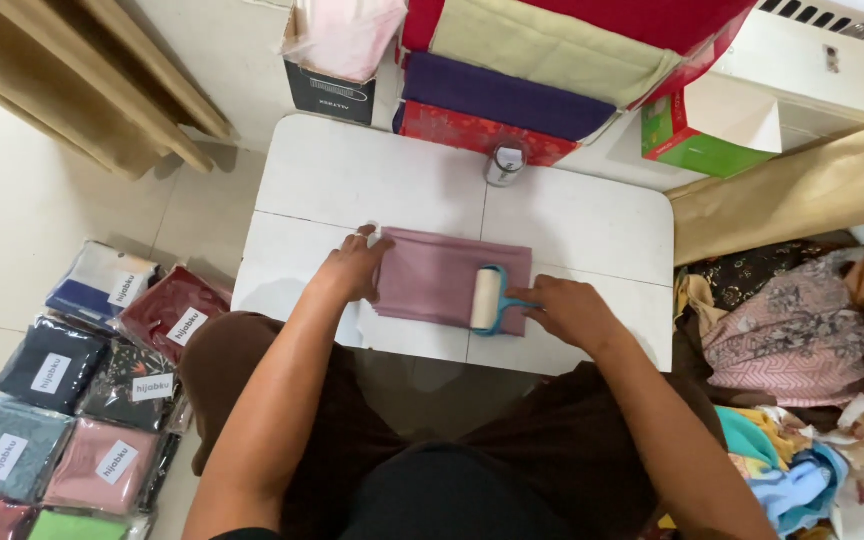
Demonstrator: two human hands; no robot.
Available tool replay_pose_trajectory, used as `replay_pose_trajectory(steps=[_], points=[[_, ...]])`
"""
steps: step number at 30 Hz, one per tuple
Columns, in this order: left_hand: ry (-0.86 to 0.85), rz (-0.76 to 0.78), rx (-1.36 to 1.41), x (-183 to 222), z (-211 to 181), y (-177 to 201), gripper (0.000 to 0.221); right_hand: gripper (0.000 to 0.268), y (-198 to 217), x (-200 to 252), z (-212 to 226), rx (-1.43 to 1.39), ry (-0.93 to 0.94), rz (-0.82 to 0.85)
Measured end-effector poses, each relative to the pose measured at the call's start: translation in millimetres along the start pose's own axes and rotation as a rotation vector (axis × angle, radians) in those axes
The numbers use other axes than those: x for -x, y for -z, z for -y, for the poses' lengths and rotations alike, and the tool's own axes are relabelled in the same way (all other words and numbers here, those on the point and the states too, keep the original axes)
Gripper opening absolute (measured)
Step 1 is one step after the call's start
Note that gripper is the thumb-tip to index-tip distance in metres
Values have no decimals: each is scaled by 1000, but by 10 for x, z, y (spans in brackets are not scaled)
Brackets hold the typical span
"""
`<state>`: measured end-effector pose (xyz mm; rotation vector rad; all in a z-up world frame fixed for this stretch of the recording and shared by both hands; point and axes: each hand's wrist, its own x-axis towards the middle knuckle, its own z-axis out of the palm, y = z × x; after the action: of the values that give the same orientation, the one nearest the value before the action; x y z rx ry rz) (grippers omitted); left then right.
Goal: Cleaning a piece of fabric with a lint roller, folding it neatly, and inserting it into a plastic packaging bag.
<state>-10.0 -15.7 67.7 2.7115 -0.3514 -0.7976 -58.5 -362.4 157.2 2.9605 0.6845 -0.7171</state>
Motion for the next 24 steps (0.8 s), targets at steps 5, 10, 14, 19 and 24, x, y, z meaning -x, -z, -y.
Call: replay_pose_trajectory(steps=[5, 10, 14, 19, 24], points=[[-18, -38, 98, 16, 127, 80, 96, 34, -167, -548, 539, -8, 42, -8], [17, -68, 118, 29, 211, 99, 89, 34, -77, -830, 1093, -74, 158, -80], [3, -57, 116, 111, 154, 80, 87, 41, -101, -712, 975, -170, 131, -56], [-37, -53, 121, 198, -50, 26, 88, 43, -59, -292, 400, -288, 38, 27], [23, 26, -97, -27, 40, -233, 102, 44, 34, 168, -214, -373, -220, 173]])
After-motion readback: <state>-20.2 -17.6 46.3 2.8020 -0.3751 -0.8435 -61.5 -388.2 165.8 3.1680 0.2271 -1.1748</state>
